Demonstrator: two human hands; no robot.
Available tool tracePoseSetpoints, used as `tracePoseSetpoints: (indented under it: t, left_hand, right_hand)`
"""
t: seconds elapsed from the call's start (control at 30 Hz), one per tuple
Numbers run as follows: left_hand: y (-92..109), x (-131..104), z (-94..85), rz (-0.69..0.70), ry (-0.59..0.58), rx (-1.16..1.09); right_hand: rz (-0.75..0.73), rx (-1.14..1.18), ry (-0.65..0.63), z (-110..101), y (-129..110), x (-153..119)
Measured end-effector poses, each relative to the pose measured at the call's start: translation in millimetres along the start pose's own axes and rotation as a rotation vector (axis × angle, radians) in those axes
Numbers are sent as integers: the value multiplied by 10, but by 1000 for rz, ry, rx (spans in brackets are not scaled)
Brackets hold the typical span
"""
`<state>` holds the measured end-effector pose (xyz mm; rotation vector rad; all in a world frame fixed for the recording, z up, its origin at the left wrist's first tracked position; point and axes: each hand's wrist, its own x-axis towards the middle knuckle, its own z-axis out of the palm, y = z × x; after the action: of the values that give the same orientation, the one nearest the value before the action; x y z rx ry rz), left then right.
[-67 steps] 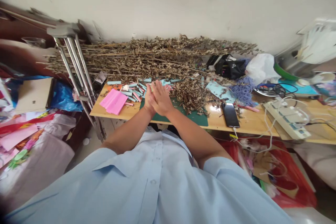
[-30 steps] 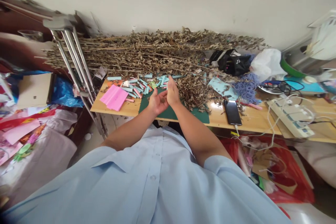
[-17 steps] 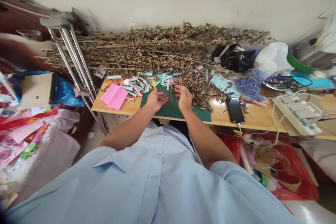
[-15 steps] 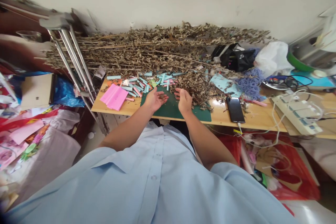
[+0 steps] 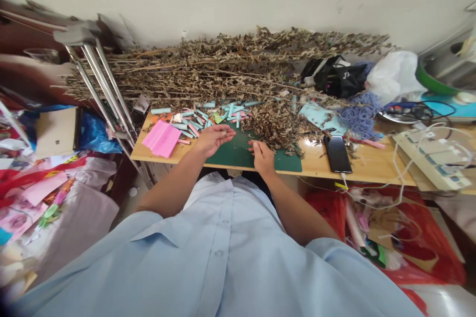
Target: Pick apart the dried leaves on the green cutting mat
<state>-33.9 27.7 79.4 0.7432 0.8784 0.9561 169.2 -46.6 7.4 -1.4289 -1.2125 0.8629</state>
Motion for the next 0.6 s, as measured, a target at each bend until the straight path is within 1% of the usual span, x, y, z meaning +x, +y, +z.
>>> tracePoseSetpoints:
  t: [0.1,0.17,0.27,0.33,0.43,0.5,0.6]
  left_hand:
    - [208,77,-132,122,73,262]
    - [308,131,-234,179,121,457]
    - [333,175,-378,288,140,766]
    - [282,177,-457,365,107,1009]
    - [180,166,-536,398,49,1300]
    - [127,167,-567,438,0,1429]
    - [86,185,-602,515,-96,1511]
  right_hand:
    - [-19,-19,15,9,32,-23]
    - [-30,-20,17,15,38,-30]
    - [-42,-14,13,19,35,-37]
    - [-46,-14,14,20,31,-42]
    - [-51,-29,13,25,30,-48]
    - [-53,-41,7,27,31,-50]
    - [-56,-45,3,27,33,-52]
